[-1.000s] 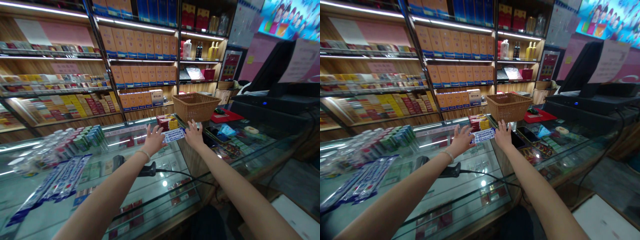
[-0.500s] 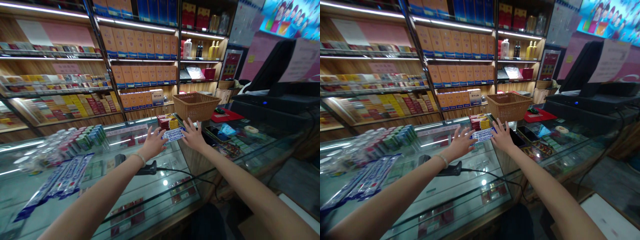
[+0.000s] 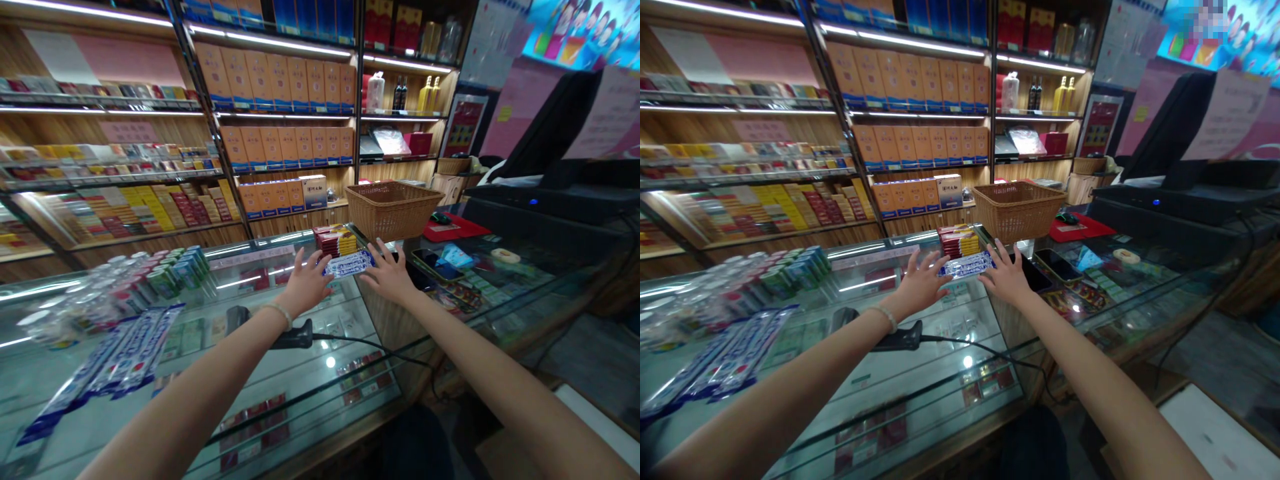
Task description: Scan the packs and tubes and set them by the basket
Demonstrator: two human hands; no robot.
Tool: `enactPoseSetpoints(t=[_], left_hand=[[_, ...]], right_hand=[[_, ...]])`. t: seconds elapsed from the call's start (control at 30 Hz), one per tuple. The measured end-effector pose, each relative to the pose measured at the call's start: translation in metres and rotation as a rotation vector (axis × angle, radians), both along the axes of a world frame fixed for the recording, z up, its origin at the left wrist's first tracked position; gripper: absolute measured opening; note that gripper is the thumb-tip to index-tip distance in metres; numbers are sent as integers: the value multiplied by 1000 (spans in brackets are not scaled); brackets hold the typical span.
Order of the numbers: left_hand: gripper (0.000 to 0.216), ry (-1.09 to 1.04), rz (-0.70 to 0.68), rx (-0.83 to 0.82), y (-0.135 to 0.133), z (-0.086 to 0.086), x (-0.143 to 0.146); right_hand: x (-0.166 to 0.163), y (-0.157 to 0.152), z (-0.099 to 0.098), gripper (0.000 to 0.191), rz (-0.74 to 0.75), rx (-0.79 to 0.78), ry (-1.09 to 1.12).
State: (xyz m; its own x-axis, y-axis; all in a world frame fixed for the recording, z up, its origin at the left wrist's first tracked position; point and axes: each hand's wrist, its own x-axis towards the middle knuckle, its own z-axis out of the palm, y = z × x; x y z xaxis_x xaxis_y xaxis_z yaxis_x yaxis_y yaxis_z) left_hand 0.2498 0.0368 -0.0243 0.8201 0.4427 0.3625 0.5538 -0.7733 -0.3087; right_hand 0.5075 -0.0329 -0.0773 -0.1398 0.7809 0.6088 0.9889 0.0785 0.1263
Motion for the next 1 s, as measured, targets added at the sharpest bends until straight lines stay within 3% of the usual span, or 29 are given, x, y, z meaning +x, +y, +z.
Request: enactPoseSetpoints(t=[0.3, 1.0], left_hand=[[38, 16, 27, 1, 3, -3, 1], [43, 10, 51, -34, 3, -2, -1]], right_hand=[[1, 2, -3, 40, -62, -39, -5], [1, 1, -4, 40, -47, 6, -7]])
